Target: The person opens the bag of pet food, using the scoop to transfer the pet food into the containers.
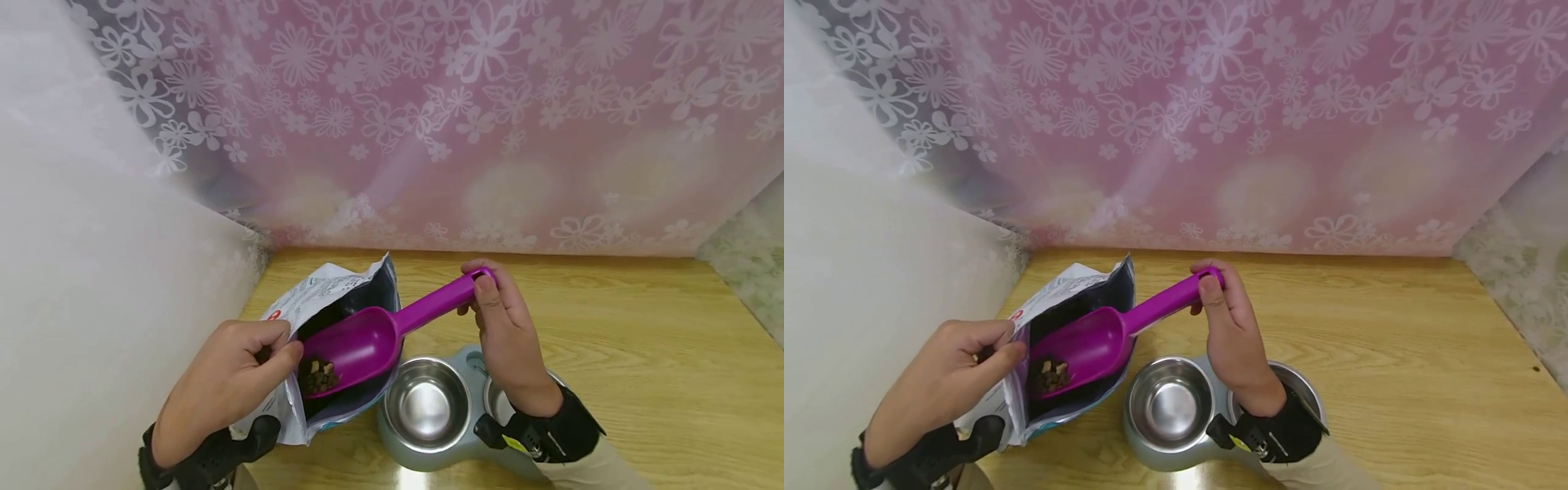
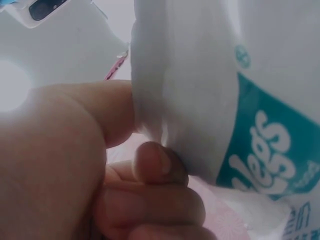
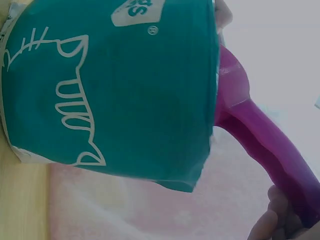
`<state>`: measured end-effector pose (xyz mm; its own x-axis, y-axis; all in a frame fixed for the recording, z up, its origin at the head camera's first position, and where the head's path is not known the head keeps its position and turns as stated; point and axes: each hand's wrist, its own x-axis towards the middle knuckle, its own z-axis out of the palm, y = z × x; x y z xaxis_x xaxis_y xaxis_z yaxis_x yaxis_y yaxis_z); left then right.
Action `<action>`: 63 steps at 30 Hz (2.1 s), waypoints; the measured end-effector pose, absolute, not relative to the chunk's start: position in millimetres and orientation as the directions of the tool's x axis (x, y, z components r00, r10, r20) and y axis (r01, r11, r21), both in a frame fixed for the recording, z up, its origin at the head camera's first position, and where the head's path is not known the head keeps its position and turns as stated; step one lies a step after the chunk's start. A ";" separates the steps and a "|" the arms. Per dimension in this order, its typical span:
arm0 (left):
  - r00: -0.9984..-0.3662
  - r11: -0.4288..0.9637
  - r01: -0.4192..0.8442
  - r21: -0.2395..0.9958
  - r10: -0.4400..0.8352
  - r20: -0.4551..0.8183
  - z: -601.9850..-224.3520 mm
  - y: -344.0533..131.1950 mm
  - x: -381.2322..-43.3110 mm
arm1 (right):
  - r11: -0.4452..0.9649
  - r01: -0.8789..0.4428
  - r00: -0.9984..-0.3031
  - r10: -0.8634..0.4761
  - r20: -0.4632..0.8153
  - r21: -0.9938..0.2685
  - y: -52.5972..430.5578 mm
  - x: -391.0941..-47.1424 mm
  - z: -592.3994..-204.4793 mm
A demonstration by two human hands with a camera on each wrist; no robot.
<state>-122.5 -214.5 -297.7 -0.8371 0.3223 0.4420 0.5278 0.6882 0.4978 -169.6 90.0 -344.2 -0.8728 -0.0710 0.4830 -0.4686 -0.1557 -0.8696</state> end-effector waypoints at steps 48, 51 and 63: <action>-0.853 0.667 0.515 0.539 0.335 0.400 -295.7 -217.5 -127.5 | -0.202 -0.564 -0.804 -0.087 0.588 -0.801 219.9 -149.3 -360.1; -0.847 0.664 0.524 0.534 0.342 0.406 -295.6 -217.7 -127.5 | -0.090 -0.553 -0.822 -0.100 0.560 -0.828 218.0 -147.8 -362.3; -0.849 0.671 0.521 0.527 0.341 0.404 -294.3 -217.9 -126.3 | 0.119 -0.620 -0.783 -0.165 0.600 -0.776 213.6 -150.9 -366.2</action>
<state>-126.3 -217.9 -294.3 -0.8487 0.3408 0.4044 0.5209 0.6712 0.5274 -150.9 213.6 -366.2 -0.7829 -0.1649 0.5999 -0.6196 0.1188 -0.7759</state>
